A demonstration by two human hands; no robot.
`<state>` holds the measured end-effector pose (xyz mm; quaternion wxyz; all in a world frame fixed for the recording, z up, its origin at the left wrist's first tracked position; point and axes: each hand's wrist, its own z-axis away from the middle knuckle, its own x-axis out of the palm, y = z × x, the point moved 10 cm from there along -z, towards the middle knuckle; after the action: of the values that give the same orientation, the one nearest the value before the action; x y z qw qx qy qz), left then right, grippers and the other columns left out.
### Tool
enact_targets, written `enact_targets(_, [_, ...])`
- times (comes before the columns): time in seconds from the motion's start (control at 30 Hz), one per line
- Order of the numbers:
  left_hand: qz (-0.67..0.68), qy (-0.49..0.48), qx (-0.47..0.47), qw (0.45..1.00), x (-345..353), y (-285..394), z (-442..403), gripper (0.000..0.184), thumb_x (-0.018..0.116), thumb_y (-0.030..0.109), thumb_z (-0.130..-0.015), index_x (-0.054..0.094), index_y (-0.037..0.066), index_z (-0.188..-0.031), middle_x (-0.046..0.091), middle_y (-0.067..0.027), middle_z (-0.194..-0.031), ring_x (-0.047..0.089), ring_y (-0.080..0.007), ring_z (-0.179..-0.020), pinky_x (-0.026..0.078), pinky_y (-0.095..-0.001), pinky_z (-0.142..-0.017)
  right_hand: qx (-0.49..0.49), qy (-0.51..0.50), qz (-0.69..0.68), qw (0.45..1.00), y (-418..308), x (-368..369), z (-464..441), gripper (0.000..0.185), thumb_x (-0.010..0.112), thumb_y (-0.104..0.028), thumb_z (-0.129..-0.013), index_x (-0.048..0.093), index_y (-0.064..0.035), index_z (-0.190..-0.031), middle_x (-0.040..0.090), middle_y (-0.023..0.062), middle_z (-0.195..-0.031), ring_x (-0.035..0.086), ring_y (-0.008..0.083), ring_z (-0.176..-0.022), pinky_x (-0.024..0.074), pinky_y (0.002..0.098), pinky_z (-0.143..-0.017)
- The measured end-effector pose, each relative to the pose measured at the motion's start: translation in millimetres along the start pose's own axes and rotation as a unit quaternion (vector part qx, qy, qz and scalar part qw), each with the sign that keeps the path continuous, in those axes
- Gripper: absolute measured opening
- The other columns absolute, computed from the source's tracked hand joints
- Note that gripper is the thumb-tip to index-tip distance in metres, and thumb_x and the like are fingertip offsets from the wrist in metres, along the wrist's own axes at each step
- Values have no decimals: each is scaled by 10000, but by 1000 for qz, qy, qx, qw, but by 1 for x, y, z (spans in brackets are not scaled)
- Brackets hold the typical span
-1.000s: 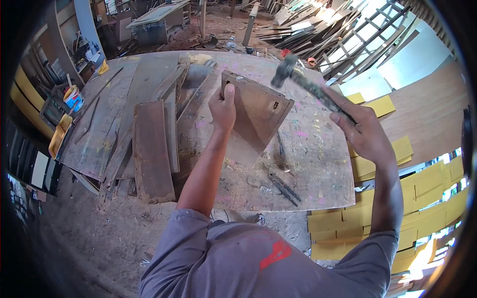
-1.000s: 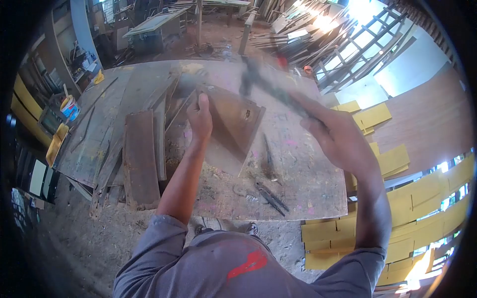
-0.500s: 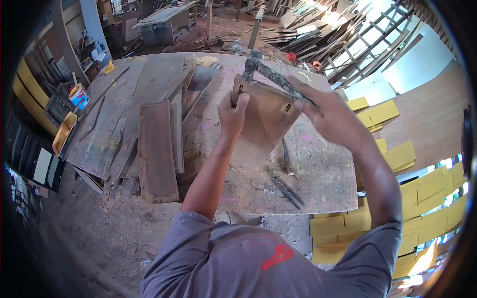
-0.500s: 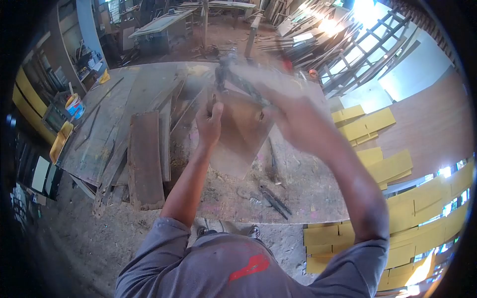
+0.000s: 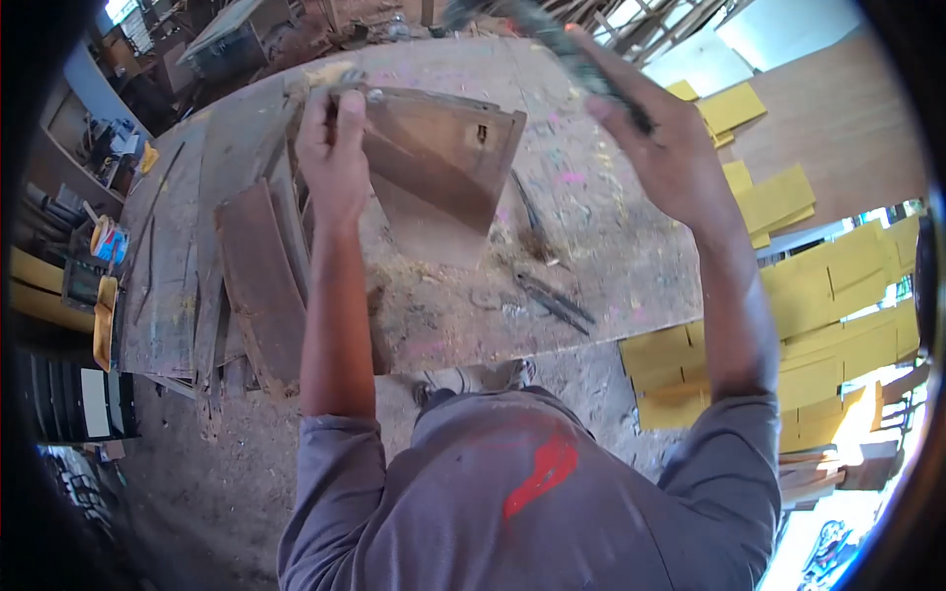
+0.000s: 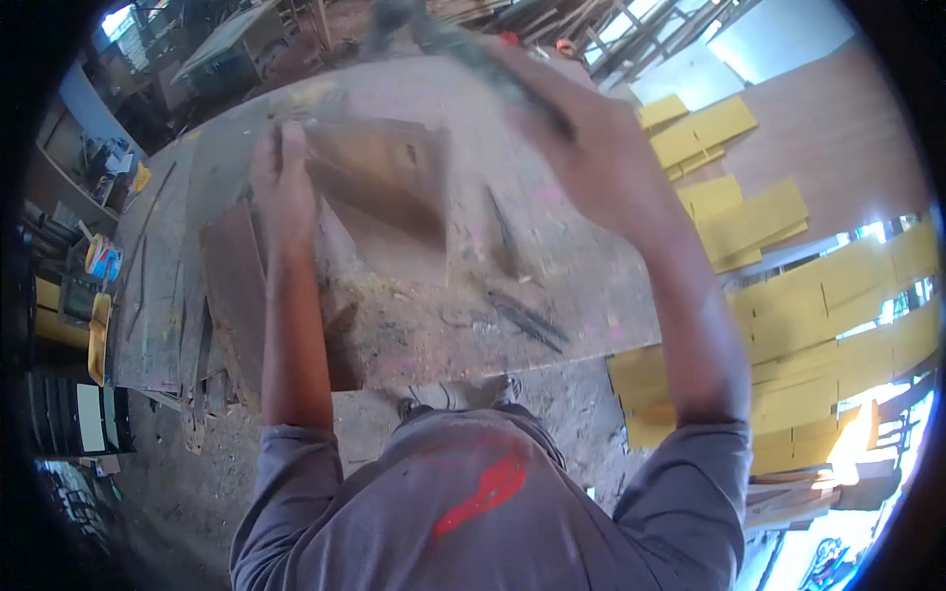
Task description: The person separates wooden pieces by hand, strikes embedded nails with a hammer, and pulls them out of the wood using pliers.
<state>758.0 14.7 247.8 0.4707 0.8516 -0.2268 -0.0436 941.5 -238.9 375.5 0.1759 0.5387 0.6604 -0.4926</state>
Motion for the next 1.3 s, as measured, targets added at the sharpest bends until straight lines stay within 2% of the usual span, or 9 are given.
enact_targets(0.17, [-30,86,-105,990,-22,-17,6,518,679,310,-1034,563,28,-1453,659,-92,-1279,608,-161,-1121,461,-308,-1026,166,70,15,983,130,-7,96,529,660,-201,-1006,535,-90,-1508,623,205,-1434,586,382,-1340,477,416,-1099])
enact_targets(0.27, [-48,8,105,993,-5,36,0,388,727,242,-1002,648,23,-1312,681,-106,-1280,627,-191,-1188,459,-344,-1062,272,19,102,957,238,31,192,543,688,-215,-972,562,-167,-1498,645,215,-1388,608,408,-1293,495,466,-1069])
enact_targets(0.37, [-306,-22,322,896,34,102,16,374,751,158,-957,672,24,-1298,704,-143,-1274,634,-254,-1245,446,-420,-1116,381,-39,129,915,300,67,269,514,699,-193,-950,608,-217,-1455,685,214,-1306,649,413,-1207,525,496,-1005])
enact_targets(0.43, [-410,-110,336,841,61,111,21,340,738,120,-949,694,20,-1271,722,-141,-1246,641,-278,-1249,428,-459,-1141,453,-88,169,871,340,92,315,502,738,-171,-926,649,-232,-1417,704,213,-1263,672,409,-1165,549,487,-968])
enact_targets(0.47, [-460,-152,340,806,73,109,26,325,732,101,-945,705,18,-1258,731,-139,-1232,644,-289,-1251,419,-479,-1154,436,-75,181,878,354,106,330,477,740,-156,-909,672,-219,-1377,704,206,-1223,674,410,-1128,547,493,-958])
enact_targets(0.63, [-412,-166,284,850,88,108,33,298,708,111,-962,733,24,-1246,732,-122,-1276,639,-274,-1274,415,-458,-1169,251,15,207,945,358,161,326,371,732,-81,-831,733,-143,-1197,679,170,-1089,645,404,-1069,535,488,-965])
enact_targets(0.93, [-349,-157,154,911,52,91,9,210,630,95,-1021,742,24,-1184,749,-125,-1242,634,-284,-1291,346,-458,-1209,242,-64,22,968,358,248,259,155,692,-175,-887,722,-84,-1008,685,171,-1047,639,398,-1036,513,502,-940])
enact_targets(1.1, [-291,-193,122,929,42,91,5,218,683,129,-972,743,20,-1152,752,-127,-1201,619,-286,-1296,368,-479,-1189,313,-62,-188,929,335,212,243,79,745,-81,-914,752,-65,-990,734,136,-948,719,268,-882,573,367,-828])
enact_targets(1.3, [-278,-262,133,915,56,100,-4,210,725,114,-897,746,5,-1075,760,-143,-1156,655,-289,-1231,382,-490,-1175,126,59,-304,942,224,118,134,222,756,146,-830,717,-2,-991,741,94,-1004,711,164,-944,582,310,-840])
